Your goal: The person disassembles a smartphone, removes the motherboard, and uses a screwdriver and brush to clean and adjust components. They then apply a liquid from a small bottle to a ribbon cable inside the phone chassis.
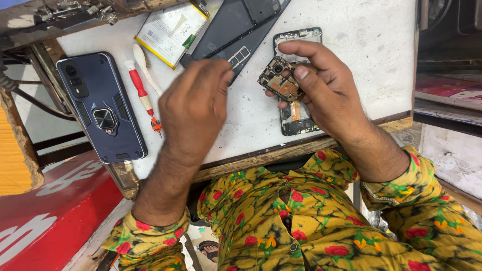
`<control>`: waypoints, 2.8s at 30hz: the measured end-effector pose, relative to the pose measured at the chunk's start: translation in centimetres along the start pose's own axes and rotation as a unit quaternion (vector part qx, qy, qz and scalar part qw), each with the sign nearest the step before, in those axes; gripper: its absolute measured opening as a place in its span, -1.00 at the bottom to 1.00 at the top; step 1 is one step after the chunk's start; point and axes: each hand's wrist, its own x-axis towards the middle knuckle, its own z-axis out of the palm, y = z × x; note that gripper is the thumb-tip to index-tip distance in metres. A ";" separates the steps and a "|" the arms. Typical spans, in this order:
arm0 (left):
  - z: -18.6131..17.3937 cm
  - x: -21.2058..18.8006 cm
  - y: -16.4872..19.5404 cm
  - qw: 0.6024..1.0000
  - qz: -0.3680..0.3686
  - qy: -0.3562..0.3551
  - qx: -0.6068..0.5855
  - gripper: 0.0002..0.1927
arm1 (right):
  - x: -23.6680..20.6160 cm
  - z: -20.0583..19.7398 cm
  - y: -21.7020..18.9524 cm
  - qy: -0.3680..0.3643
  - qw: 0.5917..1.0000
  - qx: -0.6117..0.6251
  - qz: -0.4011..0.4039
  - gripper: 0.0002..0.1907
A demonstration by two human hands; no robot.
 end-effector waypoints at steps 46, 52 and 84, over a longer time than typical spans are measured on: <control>1.5 -0.9 3.4 0.976 0.009 -0.006 -0.216 -0.84 | -0.5 0.3 0.7 0.002 0.989 -0.132 -0.068 -0.66; 1.7 -1.1 3.4 0.972 -0.010 -0.014 -0.233 -0.79 | -0.7 0.1 0.7 0.007 0.992 -0.114 -0.062 -0.69; 1.8 -1.1 3.2 0.916 -0.135 -0.082 -0.368 -0.79 | -1.2 0.0 1.0 -0.005 0.982 -0.153 -0.109 -0.67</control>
